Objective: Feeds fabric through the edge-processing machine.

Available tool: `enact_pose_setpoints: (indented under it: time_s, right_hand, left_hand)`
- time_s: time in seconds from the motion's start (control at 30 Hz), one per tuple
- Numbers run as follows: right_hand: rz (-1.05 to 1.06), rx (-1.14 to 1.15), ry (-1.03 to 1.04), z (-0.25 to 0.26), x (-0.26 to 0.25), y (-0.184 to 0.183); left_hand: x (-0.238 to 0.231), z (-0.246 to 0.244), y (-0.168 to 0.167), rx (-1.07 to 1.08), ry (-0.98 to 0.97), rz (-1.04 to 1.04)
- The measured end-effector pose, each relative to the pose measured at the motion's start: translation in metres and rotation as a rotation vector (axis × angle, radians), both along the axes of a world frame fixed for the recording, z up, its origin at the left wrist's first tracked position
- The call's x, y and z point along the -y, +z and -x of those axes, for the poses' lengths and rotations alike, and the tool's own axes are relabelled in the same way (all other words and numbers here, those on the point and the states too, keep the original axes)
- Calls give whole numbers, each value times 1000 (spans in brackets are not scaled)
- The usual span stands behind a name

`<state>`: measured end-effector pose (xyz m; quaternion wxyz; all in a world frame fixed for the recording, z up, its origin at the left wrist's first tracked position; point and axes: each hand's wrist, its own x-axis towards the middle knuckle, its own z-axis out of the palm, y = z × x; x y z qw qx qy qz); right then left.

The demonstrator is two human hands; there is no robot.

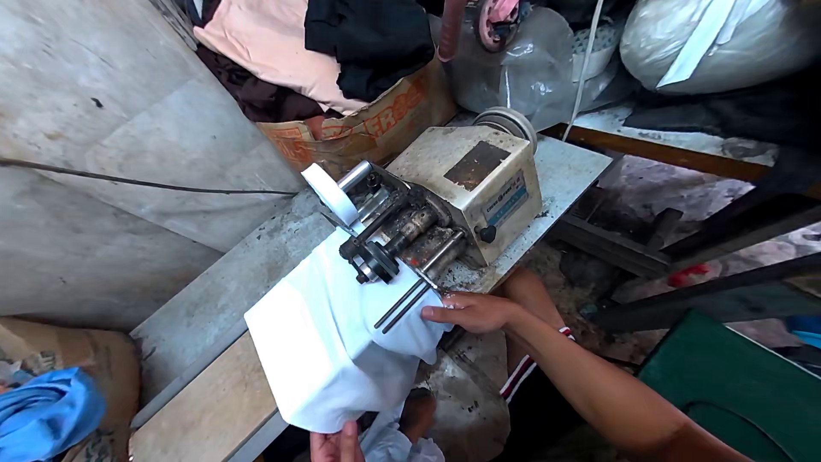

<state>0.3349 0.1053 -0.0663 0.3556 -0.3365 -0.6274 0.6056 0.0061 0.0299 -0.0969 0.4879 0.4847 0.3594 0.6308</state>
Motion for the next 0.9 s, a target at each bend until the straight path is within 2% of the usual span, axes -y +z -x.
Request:
enact_pose_setpoints:
  time_s: [0.07, 0.2, 0.3, 0.43, 0.57, 0.7, 0.83, 0.9]
  right_hand:
    - [2, 11, 2, 0, -1, 1]
    - [5, 10, 5, 0, -1, -2]
    - [-13, 8, 0, 1, -2, -1]
    - [-28, 27, -1, 0, -1, 0]
    - [-18, 29, -15, 0, -2, 1]
    - [-2, 18, -7, 0, -1, 1]
    - [-18, -16, -7, 1, -1, 1]
    - [-10, -14, -7, 1, -1, 1]
  left_hand:
    - [3, -4, 2, -28, -24, 29]
    - [0, -2, -1, 97, 8, -13]
    - [0, -4, 1, -32, -16, 38]
    - [-2, -2, 1, 57, 7, 4]
    - [2, -5, 4, -96, -24, 76]
    - [1, -2, 2, 73, -1, 22]
    - [3, -5, 7, -61, -10, 86]
    - [5, -1, 7, 19, -35, 59]
